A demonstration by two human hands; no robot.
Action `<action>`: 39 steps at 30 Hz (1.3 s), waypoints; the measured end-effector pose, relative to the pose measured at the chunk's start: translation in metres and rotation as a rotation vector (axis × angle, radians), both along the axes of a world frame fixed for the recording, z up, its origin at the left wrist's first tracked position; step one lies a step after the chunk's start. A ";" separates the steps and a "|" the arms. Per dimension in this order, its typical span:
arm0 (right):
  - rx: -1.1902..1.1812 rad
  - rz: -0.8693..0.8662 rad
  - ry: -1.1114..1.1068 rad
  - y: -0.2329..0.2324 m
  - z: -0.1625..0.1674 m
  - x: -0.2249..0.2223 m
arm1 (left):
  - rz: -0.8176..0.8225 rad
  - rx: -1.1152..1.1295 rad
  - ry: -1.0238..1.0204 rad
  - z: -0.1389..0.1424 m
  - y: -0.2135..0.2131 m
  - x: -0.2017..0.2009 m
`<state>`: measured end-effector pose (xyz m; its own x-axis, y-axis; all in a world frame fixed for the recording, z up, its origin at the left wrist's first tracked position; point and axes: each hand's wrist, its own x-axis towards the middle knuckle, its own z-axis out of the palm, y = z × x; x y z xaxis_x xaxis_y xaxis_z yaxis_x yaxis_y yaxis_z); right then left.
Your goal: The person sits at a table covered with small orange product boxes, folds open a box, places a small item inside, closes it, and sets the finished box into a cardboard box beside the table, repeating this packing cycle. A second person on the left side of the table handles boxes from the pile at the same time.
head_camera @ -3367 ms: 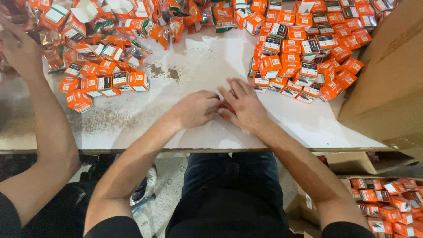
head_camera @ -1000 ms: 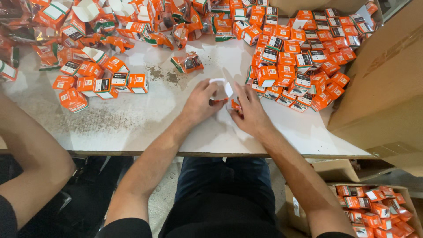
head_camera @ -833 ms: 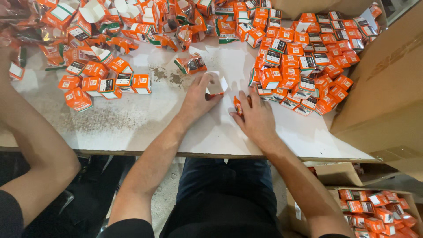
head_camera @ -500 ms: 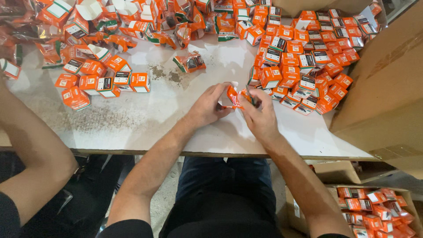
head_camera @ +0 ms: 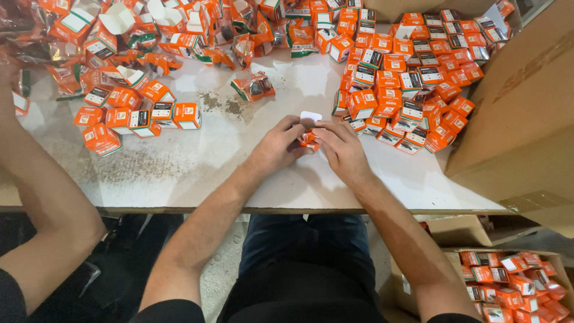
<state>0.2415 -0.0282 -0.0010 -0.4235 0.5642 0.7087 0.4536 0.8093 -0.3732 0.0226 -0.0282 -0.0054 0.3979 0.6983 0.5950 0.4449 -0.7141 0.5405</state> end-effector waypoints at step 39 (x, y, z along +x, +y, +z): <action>-0.160 0.026 0.032 0.006 -0.017 -0.002 | 0.072 0.065 -0.119 -0.006 0.001 0.007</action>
